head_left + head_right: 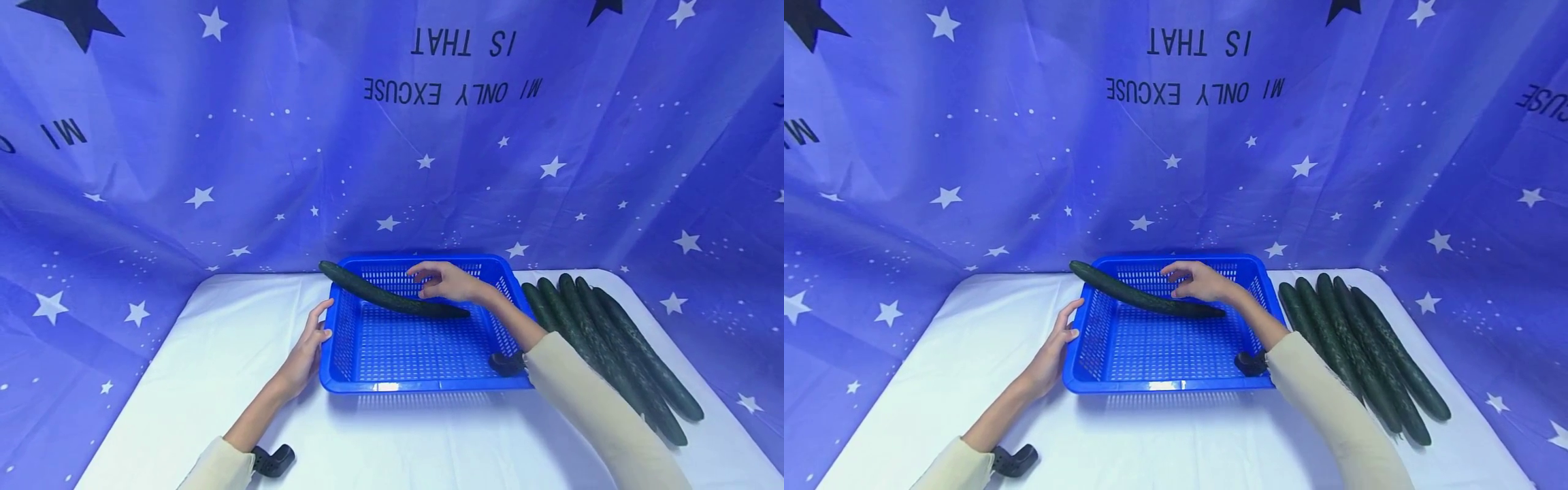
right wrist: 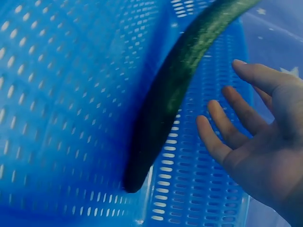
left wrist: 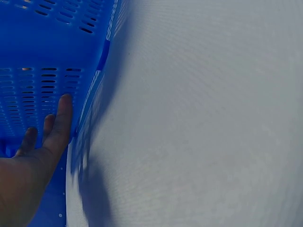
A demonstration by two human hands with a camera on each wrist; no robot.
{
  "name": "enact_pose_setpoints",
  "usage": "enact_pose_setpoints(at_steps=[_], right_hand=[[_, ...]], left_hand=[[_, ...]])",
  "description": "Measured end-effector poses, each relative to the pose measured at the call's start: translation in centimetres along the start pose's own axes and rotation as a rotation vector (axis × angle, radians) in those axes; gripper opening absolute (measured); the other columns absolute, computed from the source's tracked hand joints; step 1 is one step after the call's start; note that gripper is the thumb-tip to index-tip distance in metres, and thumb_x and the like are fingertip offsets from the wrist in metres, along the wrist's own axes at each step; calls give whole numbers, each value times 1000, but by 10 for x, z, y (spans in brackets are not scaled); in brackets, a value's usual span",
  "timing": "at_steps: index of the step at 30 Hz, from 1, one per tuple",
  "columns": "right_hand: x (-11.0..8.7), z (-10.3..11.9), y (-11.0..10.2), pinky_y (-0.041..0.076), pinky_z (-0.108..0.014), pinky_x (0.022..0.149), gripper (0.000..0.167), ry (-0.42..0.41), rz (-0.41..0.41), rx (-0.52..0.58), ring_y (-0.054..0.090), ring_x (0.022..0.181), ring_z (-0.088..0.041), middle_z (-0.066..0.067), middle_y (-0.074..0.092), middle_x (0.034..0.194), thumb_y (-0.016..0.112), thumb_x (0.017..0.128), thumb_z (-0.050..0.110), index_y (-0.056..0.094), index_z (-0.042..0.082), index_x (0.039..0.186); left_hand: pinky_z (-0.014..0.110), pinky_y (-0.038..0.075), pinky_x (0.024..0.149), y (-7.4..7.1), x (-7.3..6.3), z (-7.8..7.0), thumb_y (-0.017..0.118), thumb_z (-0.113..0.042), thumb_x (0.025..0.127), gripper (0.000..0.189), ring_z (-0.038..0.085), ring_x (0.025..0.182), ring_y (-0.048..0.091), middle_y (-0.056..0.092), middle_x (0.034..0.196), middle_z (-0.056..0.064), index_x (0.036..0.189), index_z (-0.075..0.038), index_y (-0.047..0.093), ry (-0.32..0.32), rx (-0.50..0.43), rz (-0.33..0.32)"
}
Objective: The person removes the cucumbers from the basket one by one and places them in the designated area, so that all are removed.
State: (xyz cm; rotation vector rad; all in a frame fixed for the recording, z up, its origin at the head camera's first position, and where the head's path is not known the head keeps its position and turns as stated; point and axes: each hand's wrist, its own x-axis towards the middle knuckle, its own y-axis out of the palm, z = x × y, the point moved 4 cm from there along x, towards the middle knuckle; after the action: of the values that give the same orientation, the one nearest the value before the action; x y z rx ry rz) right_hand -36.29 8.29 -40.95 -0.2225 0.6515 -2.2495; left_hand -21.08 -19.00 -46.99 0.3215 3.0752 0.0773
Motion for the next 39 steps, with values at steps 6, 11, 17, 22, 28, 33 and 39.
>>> enact_pose_setpoints(at_steps=[6, 11, 17, 22, 28, 33, 39], right_hand=[[4, -3, 14, 46, -44, 100, 49, -9, 88, -23, 51, 127, -38, -23, 52, 139, 63, 93, -2, 51, -2, 141], [7, -6, 20, 43, -44, 104, 51, -1, 126, 6, 47, 132, -37, -21, 49, 144, 63, 94, -1, 50, -1, 142], [10, -8, 26, 43, -42, 104, 49, -13, 150, 1, 48, 132, -34, -17, 49, 145, 62, 94, 0, 51, 2, 142], [15, -10, 32, 43, -43, 103, 48, 31, 148, 22, 48, 131, -31, -13, 52, 143, 64, 94, 2, 55, 7, 141], [19, -14, 39, 45, -43, 101, 48, 97, 140, 50, 50, 130, -31, -11, 55, 140, 64, 95, 6, 56, 13, 142], [21, -15, 40, 48, -41, 96, 47, 110, 135, 82, 56, 121, -27, -11, 60, 132, 64, 95, 5, 56, 13, 141], [21, -11, 36, 48, -40, 93, 47, 89, 129, 92, 61, 110, -23, -9, 64, 124, 62, 95, 2, 58, 15, 140]], left_hand=[[42, 48, 92, -1, 0, 1, 37, -26, 100, 63, 46, 126, 44, 27, 147, 25, 158, -28, 12, 9, 13, 0], [41, 49, 91, -1, -1, 1, 37, -26, 100, 62, 45, 125, 45, 28, 147, 24, 157, -30, 13, 3, 8, -8], [42, 50, 91, -1, -1, 0, 38, -26, 99, 63, 46, 124, 45, 29, 145, 26, 157, -29, 12, 13, 8, 4], [42, 50, 90, -2, -1, 0, 37, -26, 100, 63, 46, 123, 47, 30, 145, 26, 157, -29, 12, 16, 7, 2], [44, 48, 93, 0, -1, 1, 38, -27, 100, 63, 46, 126, 44, 28, 148, 25, 157, -30, 12, 6, 12, 2], [45, 49, 92, -1, 0, 2, 37, -24, 99, 64, 46, 125, 46, 27, 148, 25, 158, -29, 12, 6, -9, 0], [44, 49, 93, -1, 1, 0, 35, -24, 100, 63, 46, 126, 45, 28, 147, 27, 158, -28, 10, 18, -5, 20]])
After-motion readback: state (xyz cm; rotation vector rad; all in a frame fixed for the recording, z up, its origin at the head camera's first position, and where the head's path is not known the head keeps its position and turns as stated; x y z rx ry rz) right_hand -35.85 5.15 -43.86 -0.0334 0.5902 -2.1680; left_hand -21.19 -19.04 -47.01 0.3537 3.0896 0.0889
